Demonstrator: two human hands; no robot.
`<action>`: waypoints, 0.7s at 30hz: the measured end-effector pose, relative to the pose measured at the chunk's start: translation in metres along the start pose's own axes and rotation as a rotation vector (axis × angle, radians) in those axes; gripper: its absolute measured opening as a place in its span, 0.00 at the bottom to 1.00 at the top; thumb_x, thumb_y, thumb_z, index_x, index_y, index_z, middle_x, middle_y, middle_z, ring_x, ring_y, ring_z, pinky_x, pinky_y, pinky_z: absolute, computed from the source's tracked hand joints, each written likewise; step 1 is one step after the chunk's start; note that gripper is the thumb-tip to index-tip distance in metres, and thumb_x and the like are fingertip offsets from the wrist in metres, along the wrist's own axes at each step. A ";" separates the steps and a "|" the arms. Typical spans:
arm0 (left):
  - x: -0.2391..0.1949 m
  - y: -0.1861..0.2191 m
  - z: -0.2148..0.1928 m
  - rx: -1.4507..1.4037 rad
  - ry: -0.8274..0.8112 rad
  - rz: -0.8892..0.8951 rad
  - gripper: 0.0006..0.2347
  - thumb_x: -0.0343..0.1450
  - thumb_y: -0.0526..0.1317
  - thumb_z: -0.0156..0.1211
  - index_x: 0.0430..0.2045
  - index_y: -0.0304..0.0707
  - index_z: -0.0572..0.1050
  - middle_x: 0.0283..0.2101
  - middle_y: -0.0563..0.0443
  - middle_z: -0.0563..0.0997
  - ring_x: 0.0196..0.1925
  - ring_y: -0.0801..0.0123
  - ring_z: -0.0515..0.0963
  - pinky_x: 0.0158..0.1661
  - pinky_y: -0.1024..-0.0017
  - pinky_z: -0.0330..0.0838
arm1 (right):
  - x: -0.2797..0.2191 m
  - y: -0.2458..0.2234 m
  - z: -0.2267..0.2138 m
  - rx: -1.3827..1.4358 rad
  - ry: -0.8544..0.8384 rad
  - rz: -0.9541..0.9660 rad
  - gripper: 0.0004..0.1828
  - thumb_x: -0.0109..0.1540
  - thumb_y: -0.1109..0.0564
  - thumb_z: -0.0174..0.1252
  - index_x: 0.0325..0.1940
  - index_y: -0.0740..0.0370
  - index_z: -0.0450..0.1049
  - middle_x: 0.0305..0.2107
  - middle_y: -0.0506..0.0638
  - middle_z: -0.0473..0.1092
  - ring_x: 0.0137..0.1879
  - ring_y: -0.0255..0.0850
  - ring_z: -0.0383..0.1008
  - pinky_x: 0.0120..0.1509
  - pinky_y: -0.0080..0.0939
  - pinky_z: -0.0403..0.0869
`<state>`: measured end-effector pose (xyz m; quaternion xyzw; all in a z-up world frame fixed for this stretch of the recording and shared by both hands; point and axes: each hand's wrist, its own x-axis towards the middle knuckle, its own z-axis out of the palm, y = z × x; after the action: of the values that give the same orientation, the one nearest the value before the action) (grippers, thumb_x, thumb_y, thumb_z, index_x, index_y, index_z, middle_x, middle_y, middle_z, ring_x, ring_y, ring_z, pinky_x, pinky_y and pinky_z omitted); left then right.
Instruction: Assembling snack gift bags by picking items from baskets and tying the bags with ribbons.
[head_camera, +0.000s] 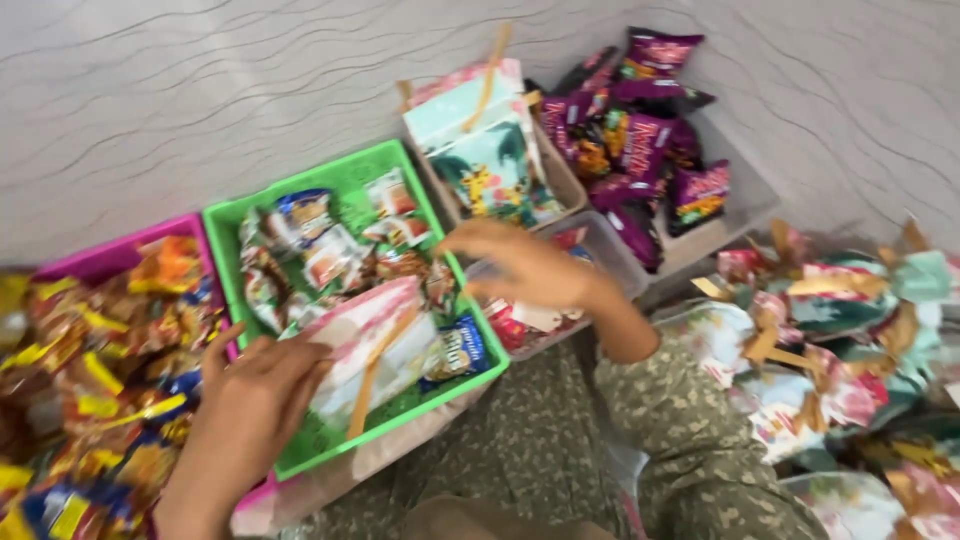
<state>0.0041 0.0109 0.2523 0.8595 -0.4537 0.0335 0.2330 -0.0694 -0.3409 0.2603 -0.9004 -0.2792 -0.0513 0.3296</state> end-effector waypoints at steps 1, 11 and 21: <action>0.002 -0.002 0.001 0.005 -0.013 -0.038 0.06 0.66 0.38 0.62 0.34 0.46 0.81 0.39 0.62 0.87 0.40 0.67 0.82 0.66 0.49 0.57 | -0.017 0.008 -0.012 -0.007 0.124 0.173 0.25 0.66 0.49 0.53 0.65 0.60 0.67 0.57 0.55 0.69 0.61 0.47 0.71 0.66 0.48 0.70; 0.012 -0.005 0.009 0.021 -0.035 0.005 0.07 0.66 0.37 0.62 0.35 0.42 0.81 0.39 0.59 0.87 0.38 0.65 0.82 0.61 0.59 0.66 | -0.197 0.171 -0.058 -0.393 0.227 1.205 0.20 0.64 0.62 0.47 0.54 0.55 0.80 0.39 0.56 0.79 0.39 0.52 0.76 0.47 0.51 0.73; 0.016 -0.007 0.014 0.006 -0.081 -0.022 0.07 0.65 0.35 0.62 0.34 0.41 0.81 0.39 0.58 0.87 0.36 0.62 0.82 0.62 0.59 0.66 | -0.212 0.195 -0.074 -0.303 -0.063 0.965 0.48 0.43 0.76 0.50 0.68 0.54 0.61 0.64 0.56 0.57 0.63 0.58 0.63 0.63 0.53 0.70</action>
<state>0.0166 -0.0041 0.2414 0.8659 -0.4530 -0.0024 0.2123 -0.1365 -0.6083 0.1489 -0.9656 0.1698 0.0940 0.1730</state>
